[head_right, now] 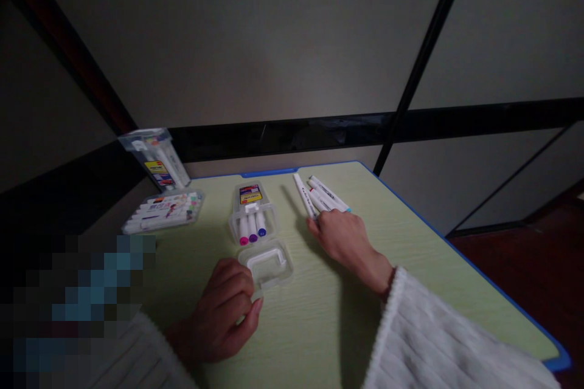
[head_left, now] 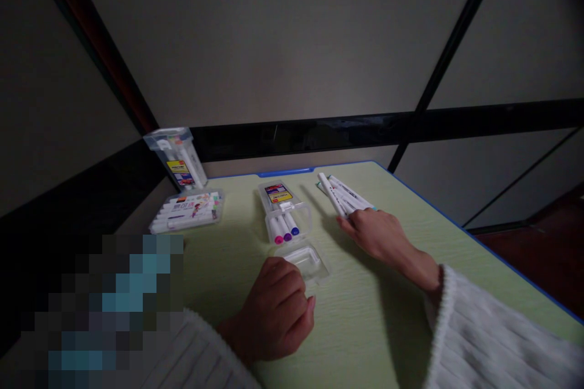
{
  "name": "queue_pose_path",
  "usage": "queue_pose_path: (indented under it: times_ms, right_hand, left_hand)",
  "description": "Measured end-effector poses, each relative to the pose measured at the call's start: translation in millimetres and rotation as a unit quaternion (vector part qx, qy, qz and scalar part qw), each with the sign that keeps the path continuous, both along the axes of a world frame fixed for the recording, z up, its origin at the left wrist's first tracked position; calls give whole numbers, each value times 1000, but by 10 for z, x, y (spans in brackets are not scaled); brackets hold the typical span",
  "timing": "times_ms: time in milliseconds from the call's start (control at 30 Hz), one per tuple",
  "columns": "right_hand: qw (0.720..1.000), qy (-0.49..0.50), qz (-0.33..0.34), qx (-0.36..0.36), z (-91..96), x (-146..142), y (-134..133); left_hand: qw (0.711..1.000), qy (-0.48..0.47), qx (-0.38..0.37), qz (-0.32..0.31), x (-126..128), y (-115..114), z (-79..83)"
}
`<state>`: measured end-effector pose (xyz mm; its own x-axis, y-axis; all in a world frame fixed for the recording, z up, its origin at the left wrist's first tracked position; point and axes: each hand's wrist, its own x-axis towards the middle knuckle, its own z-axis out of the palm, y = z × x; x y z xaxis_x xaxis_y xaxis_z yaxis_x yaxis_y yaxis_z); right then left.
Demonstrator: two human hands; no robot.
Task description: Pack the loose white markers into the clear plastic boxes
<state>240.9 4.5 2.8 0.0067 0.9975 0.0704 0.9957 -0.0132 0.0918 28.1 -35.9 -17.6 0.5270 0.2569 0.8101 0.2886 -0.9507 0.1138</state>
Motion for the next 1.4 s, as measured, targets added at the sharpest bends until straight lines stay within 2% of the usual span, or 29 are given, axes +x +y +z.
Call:
queue_pose_path:
  times_ms: [567,967,1400]
  right_hand:
    - [996,63,8,56,57,-7,11]
    - [989,92,39,113,40,1,3]
    - [957,167,101,215,-21,71,11]
  left_hand:
    - [1000,1,2,-1,-9,6,-6]
    - [1000,2,3,2,-10,-5,23]
    - [997,-73,-11,30,-16,-7,34]
